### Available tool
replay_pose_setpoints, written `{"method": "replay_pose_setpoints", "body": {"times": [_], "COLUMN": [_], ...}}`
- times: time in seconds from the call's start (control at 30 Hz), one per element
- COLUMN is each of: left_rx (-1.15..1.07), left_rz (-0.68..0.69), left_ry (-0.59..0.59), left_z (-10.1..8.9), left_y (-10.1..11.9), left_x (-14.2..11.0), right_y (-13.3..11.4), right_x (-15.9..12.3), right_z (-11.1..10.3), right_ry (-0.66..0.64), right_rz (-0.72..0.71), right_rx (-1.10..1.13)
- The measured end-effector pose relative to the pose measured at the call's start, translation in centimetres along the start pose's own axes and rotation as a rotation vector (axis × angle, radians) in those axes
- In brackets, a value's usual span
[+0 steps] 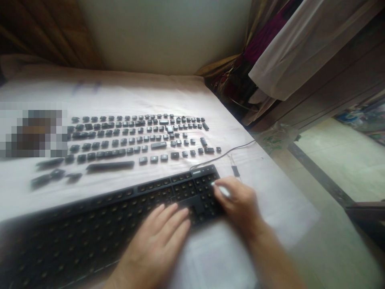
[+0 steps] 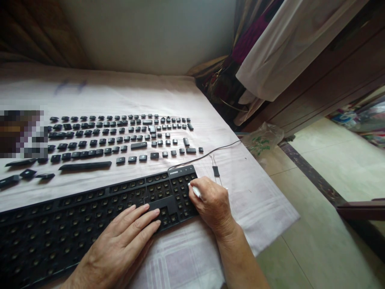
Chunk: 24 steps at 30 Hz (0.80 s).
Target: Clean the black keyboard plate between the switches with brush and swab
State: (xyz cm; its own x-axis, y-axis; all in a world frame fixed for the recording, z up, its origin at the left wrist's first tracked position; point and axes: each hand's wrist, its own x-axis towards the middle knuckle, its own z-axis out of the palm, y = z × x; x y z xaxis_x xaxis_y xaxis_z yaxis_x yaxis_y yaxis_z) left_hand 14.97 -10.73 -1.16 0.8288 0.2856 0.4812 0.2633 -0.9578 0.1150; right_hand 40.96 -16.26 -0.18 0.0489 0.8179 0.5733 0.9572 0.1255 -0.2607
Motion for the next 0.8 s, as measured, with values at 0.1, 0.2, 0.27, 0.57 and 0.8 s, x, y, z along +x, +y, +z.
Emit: {"method": "replay_pose_setpoints", "body": {"times": [0.1,0.2,0.27,0.57,0.8], "left_rx": [0.004,0.006,0.009,0.005,-0.01], "left_rz": [0.007,0.004,0.0,-0.012,-0.013], "left_ry": [0.001,0.005,0.009,0.051,0.04], "left_z": [-0.05,-0.05,-0.06,-0.28,-0.14], "left_y": [-0.04,-0.03,0.01,0.11,0.08], "left_x": [0.1,0.15,0.17,0.59,0.37], "right_y": [0.0,-0.02,-0.05,-0.13,-0.14], "right_x": [-0.03,-0.02,0.01,0.19,0.13], "right_z": [0.01,-0.05,-0.1,0.11,0.04], "right_ry": [-0.002,-0.012,-0.024,-0.013,-0.003], "right_rz": [-0.015,-0.032,-0.045,-0.036,-0.032], "right_rx": [-0.021,-0.037,-0.04,-0.031,-0.076]}}
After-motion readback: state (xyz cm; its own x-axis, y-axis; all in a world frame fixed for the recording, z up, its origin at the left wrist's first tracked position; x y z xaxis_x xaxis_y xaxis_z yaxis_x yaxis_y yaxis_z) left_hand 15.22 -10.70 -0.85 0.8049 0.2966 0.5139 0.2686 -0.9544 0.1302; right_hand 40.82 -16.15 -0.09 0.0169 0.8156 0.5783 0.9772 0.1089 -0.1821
